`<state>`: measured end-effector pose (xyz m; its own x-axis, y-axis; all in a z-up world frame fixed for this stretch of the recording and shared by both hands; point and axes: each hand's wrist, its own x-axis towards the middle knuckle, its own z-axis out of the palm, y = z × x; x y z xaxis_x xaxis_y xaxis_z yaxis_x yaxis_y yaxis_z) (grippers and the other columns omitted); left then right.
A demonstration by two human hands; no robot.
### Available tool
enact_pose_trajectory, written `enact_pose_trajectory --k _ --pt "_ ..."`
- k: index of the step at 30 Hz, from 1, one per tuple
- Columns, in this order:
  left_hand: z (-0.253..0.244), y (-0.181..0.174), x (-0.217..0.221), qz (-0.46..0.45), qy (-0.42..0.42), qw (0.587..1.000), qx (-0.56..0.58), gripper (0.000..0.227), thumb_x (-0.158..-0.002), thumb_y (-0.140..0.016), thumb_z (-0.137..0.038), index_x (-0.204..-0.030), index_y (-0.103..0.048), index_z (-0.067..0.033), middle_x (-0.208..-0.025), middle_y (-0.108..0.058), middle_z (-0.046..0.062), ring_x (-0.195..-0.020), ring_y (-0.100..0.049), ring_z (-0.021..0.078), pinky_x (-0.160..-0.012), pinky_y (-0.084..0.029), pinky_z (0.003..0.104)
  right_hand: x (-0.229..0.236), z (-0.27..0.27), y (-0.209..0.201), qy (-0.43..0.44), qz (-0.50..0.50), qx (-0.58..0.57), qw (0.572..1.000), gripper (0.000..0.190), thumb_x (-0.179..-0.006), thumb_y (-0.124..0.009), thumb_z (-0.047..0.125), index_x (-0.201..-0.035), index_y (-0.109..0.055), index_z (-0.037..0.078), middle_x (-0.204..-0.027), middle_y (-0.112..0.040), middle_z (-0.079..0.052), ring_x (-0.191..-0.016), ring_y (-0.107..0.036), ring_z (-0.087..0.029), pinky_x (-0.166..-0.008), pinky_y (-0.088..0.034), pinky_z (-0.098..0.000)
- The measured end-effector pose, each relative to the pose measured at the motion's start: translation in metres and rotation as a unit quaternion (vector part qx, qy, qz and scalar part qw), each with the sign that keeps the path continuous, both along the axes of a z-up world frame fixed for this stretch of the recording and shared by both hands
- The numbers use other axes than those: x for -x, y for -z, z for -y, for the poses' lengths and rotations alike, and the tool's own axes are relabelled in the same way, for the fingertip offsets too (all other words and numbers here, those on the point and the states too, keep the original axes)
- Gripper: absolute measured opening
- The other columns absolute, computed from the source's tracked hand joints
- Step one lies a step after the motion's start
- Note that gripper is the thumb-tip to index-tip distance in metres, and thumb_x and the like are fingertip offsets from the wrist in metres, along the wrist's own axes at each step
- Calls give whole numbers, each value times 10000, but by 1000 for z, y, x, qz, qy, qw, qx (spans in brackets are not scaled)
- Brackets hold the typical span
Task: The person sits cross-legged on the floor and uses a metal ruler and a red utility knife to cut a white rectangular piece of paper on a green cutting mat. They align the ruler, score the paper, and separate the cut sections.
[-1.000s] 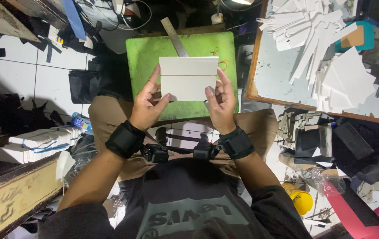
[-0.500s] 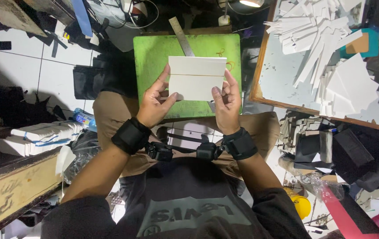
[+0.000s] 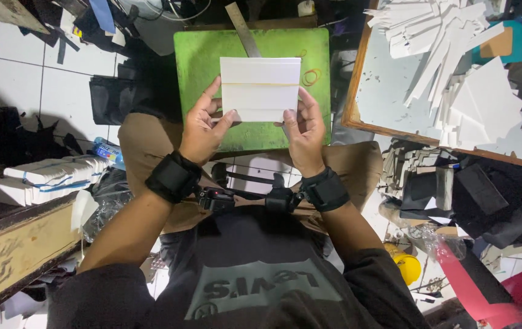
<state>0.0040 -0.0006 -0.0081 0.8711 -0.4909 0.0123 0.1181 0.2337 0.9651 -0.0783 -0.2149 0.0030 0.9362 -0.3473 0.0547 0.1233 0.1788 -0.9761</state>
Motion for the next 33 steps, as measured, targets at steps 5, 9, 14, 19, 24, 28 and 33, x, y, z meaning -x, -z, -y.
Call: enact_pose_trajectory --k 5,9,14,19,24,28,33 --pt "2 0 1 -16 -32 999 -8 581 -1023 -622 49 -1495 -285 15 -1306 -671 204 -1140 -701 189 -988 -622 324 1 -3 9 12 2 17 1000 496 -1088 -575 20 -1543 -385 -36 -1358 -647 -137 -1149 -663 -143 -933 -601 -309" --pt "4 3 1 -8 -55 998 -9 424 -1043 -614 57 -1388 -369 27 -1344 -658 220 -1171 -684 186 -990 -613 320 2 -4 8 13 4 18 1000 499 -1084 -584 21 -1537 -384 -39 -1368 -638 -137 -1177 -662 -154 -957 -604 -318" --pt "6 -5 2 3 -60 998 -17 389 -1052 -611 39 -1383 -408 46 -1364 -650 218 -1186 -679 186 -1002 -609 318 2 -5 4 6 5 33 999 521 -1089 -574 42 -1556 -358 -40 -1418 -614 -152 -1199 -662 -158 -971 -617 -320" --pt "7 -6 4 9 -65 998 -22 388 -1055 -616 15 -1395 -437 59 -1351 -652 212 -1185 -671 179 -1010 -601 311 3 -7 1 0 6 50 999 532 -1097 -567 45 -1571 -346 -45 -1437 -598 -174 -1197 -664 -161 -976 -622 -324" --pt "8 -8 5 -8 -76 997 -22 396 -1048 -629 1 -1405 -467 57 -1287 -688 186 -1102 -695 143 -959 -614 279 2 -7 4 3 12 41 999 516 -1096 -562 32 -1562 -357 -48 -1424 -606 -171 -1191 -667 -162 -965 -625 -324" --pt "9 -4 5 -4 -77 997 -21 402 -1047 -631 2 -1411 -469 53 -1268 -697 178 -1080 -696 132 -951 -612 272 2 -6 7 4 18 36 999 513 -1097 -560 30 -1564 -362 -47 -1419 -607 -165 -1182 -662 -157 -956 -621 -320" --pt "12 -5 3 10 -82 997 -4 405 -1045 -627 16 -1410 -456 56 -1326 -657 191 -1154 -681 165 -987 -616 314 2 -6 11 10 25 6 1000 517 -1099 -556 8 -1572 -353 -43 -1441 -589 -157 -1201 -643 -158 -965 -601 -323"
